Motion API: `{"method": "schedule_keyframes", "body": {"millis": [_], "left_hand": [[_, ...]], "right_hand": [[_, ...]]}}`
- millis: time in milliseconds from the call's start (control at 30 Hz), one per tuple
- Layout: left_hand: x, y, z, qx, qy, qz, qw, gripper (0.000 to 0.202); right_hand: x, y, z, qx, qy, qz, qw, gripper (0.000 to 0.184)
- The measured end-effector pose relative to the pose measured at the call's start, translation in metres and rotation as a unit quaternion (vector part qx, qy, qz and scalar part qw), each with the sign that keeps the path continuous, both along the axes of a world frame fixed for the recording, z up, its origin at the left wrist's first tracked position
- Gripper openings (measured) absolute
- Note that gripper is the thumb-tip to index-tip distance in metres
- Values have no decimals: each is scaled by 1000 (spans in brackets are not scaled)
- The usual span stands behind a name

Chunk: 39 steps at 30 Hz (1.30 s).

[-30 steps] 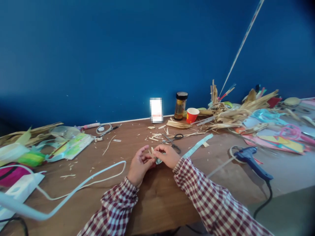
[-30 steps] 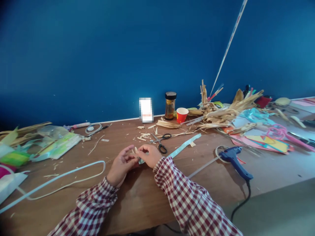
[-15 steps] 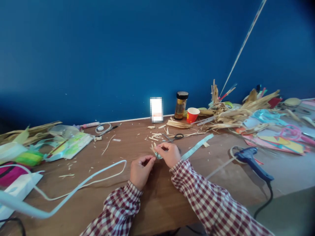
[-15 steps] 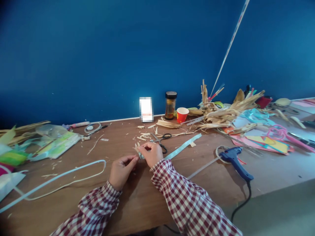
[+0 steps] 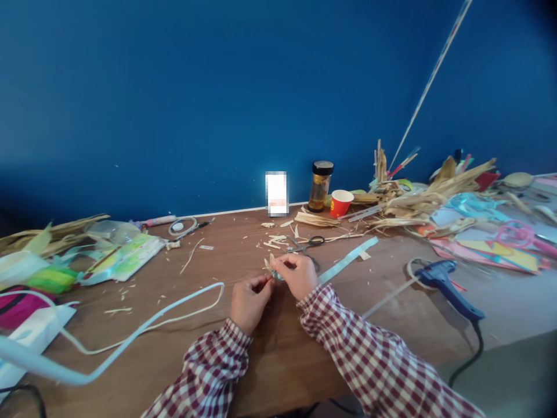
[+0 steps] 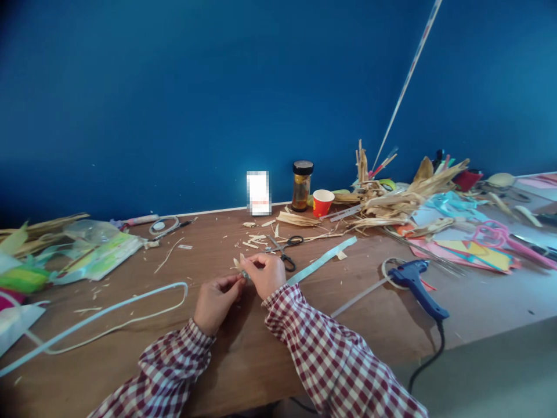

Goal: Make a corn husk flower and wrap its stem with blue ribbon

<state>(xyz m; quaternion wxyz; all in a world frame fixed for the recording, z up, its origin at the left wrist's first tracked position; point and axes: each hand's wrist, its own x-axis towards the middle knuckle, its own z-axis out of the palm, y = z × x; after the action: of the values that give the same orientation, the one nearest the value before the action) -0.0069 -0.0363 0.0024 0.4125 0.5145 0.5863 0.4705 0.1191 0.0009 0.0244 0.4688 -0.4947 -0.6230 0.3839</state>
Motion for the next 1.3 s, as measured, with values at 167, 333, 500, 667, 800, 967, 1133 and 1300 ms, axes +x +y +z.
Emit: {"method": "schedule_keyframes", "body": {"millis": [167,333,500,667,800,967,1133,1300], "left_hand": [[3,0,2,19,28,23,999,22],[-1,2,0,-2,-22,41,999,24],[-6,4,-1,-22,-61,57,996,28],[-8,4,-3,-21,-32,61,997,28],[-8,2,-3,-3,31,73,997,23],[-8,0,2,26,108,79,991,20],[-8,0,0,106,226,75,965,15],[-7,-1,-2,172,398,33,901,17]], "right_hand": [[-1,-1,1,-9,11,9,1000,27],[6,4,-1,-38,-3,69,997,35],[13,7,-1,-52,-90,143,984,41],[14,11,-6,-59,-91,155,982,27],[12,11,-9,-43,-109,145,982,25],[9,6,-10,-4,-142,127,982,26],[7,4,-14,4,-160,130,979,25],[4,2,-15,-9,-194,102,976,25]]}}
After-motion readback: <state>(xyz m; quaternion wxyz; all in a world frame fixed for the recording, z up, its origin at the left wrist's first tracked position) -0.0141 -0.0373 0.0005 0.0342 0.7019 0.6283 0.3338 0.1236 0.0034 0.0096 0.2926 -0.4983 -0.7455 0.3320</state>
